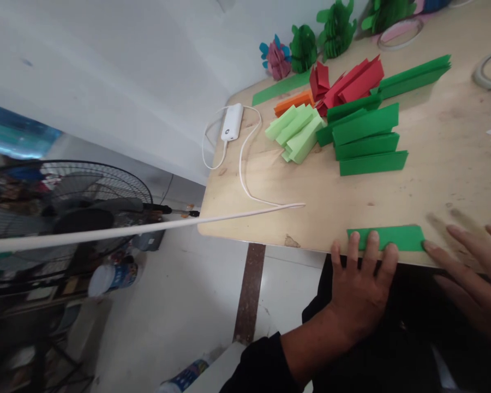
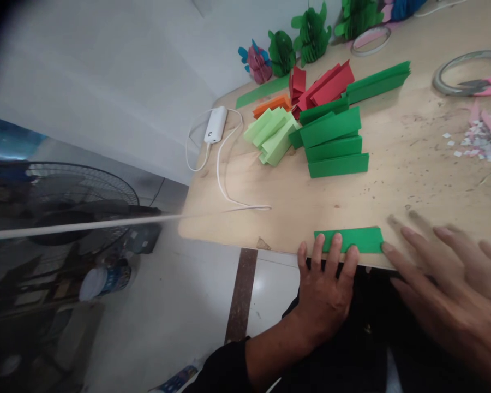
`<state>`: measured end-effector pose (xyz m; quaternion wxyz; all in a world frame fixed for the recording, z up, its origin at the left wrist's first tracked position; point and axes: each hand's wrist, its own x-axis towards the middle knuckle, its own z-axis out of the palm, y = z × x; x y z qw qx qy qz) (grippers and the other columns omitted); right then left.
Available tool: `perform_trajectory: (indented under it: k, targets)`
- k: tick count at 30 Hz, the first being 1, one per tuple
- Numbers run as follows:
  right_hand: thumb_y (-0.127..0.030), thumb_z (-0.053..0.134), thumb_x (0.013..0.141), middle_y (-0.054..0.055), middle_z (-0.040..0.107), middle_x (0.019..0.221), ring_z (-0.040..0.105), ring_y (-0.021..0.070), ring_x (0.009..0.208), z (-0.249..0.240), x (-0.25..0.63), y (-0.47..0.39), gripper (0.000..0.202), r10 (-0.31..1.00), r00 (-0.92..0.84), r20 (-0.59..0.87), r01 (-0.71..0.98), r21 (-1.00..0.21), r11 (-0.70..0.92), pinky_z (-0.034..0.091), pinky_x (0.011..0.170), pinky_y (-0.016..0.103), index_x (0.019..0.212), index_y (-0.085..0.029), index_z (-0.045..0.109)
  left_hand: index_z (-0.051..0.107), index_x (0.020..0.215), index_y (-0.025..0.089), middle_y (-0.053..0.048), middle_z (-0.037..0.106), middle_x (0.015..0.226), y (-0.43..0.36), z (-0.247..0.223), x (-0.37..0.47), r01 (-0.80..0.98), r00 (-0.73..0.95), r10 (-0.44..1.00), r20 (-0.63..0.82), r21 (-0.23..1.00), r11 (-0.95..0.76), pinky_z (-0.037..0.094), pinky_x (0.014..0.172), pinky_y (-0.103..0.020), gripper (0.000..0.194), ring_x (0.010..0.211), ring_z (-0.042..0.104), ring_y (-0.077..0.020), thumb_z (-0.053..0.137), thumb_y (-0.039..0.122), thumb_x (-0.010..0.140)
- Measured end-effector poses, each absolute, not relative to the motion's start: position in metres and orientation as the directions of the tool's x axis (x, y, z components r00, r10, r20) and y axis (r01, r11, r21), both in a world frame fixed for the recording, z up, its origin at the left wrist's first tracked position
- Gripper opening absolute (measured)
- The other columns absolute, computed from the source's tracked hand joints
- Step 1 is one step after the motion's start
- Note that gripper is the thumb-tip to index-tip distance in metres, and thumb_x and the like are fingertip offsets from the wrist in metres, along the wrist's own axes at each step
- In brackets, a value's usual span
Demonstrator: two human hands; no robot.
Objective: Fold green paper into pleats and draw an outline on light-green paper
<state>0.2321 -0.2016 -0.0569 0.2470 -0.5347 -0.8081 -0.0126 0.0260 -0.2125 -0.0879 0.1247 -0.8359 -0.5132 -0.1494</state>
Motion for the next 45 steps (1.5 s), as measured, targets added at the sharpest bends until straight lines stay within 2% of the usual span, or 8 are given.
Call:
perform_trajectory:
  k: [5, 9, 15, 22, 29, 31, 39, 45]
  targets:
    - [-0.034, 0.045, 0.09, 0.007, 0.044, 0.144, 0.031, 0.0289, 0.14, -0.062, 0.216, -0.191, 0.059, 0.765, -0.476, 0.434, 0.799, -0.151, 0.582, 0.025, 0.115, 0.052, 0.148, -0.026, 0.032, 0.05, 0.139, 0.023, -0.009, 0.044, 0.151, -0.214, -0.087, 0.026, 0.896, 0.427, 0.835, 0.347, -0.039, -0.443, 0.023, 0.111, -0.06, 0.054, 0.139, 0.036, -0.037, 0.057, 0.032, 0.086]
    - [-0.034, 0.032, 0.094, 0.01, 0.045, 0.143, 0.035, 0.0278, 0.138, -0.062, 0.207, -0.186, 0.049, 0.682, -0.586, 0.437, 0.736, -0.066, 0.674, 0.028, 0.113, 0.054, 0.14, -0.018, 0.042, 0.05, 0.139, 0.024, -0.007, 0.043, 0.152, -0.215, -0.085, 0.026, 0.894, 0.433, 0.838, 0.331, -0.04, -0.446, 0.023, 0.112, -0.06, 0.051, 0.14, 0.034, -0.0365, 0.055, 0.032, 0.089]
    - [-0.03, 0.028, 0.096, 0.005, 0.045, 0.143, 0.037, 0.0259, 0.137, -0.052, 0.193, -0.196, 0.051, 0.858, -0.392, 0.333, 0.811, -0.315, 0.493, 0.027, 0.113, 0.056, 0.147, -0.027, 0.03, 0.048, 0.14, 0.018, -0.007, 0.041, 0.154, -0.215, -0.081, 0.013, 0.891, 0.444, 0.848, 0.289, -0.046, -0.451, 0.021, 0.115, -0.056, 0.05, 0.144, 0.03, -0.0331, 0.049, 0.029, 0.092]
    - [-0.03, 0.031, 0.097, 0.001, 0.043, 0.145, 0.036, 0.0252, 0.137, -0.055, 0.194, -0.196, 0.056, 0.857, -0.407, 0.318, 0.808, -0.311, 0.499, 0.026, 0.114, 0.056, 0.151, -0.035, 0.016, 0.042, 0.143, 0.013, -0.011, 0.036, 0.156, -0.223, -0.082, -0.017, 0.914, 0.4, 0.883, 0.246, -0.029, -0.406, 0.019, 0.117, -0.059, 0.056, 0.147, 0.025, -0.0326, 0.05, 0.02, 0.088]
    - [-0.033, 0.036, 0.097, 0.002, 0.041, 0.147, 0.034, 0.0241, 0.139, -0.057, 0.194, -0.199, 0.058, 0.861, -0.395, 0.321, 0.815, -0.31, 0.49, 0.021, 0.117, 0.053, 0.151, -0.035, 0.016, 0.029, 0.148, 0.007, -0.016, 0.028, 0.159, -0.216, -0.059, -0.006, 0.898, 0.406, 0.89, 0.207, 0.093, -0.431, 0.013, 0.12, -0.06, 0.067, 0.151, 0.013, -0.0313, 0.046, 0.035, 0.09]
    - [-0.032, 0.036, 0.096, 0.003, 0.041, 0.147, 0.034, 0.0249, 0.139, -0.059, 0.195, -0.198, 0.059, 0.859, -0.399, 0.322, 0.819, -0.297, 0.491, 0.021, 0.117, 0.054, 0.152, -0.032, 0.014, 0.03, 0.149, 0.009, -0.012, 0.027, 0.159, -0.208, -0.057, 0.006, 0.862, 0.479, 0.855, 0.199, 0.076, -0.501, 0.01, 0.121, -0.059, 0.063, 0.152, 0.008, -0.0282, 0.041, 0.036, 0.092]
    - [-0.032, 0.037, 0.093, 0.011, 0.041, 0.146, 0.034, 0.03, 0.138, -0.068, 0.216, -0.195, 0.063, 0.752, -0.532, 0.39, 0.792, -0.086, 0.605, 0.02, 0.115, 0.057, 0.151, -0.015, 0.022, 0.032, 0.148, 0.006, -0.012, 0.032, 0.157, -0.2, -0.07, 0.01, 0.871, 0.484, 0.856, 0.183, -0.014, -0.49, 0.029, 0.117, -0.053, 0.06, 0.15, 0.017, -0.0273, 0.042, 0.028, 0.092]
    - [-0.04, 0.036, 0.095, 0.002, 0.043, 0.145, 0.037, 0.0297, 0.136, -0.043, 0.213, -0.2, 0.057, 0.896, -0.296, 0.33, 0.869, -0.297, 0.396, 0.024, 0.114, 0.057, 0.15, -0.034, 0.022, 0.028, 0.149, 0.006, -0.011, 0.029, 0.159, -0.204, -0.072, -0.007, 0.884, 0.464, 0.873, 0.15, -0.018, -0.467, 0.029, 0.116, -0.056, 0.063, 0.15, 0.015, -0.0271, 0.043, 0.029, 0.092]
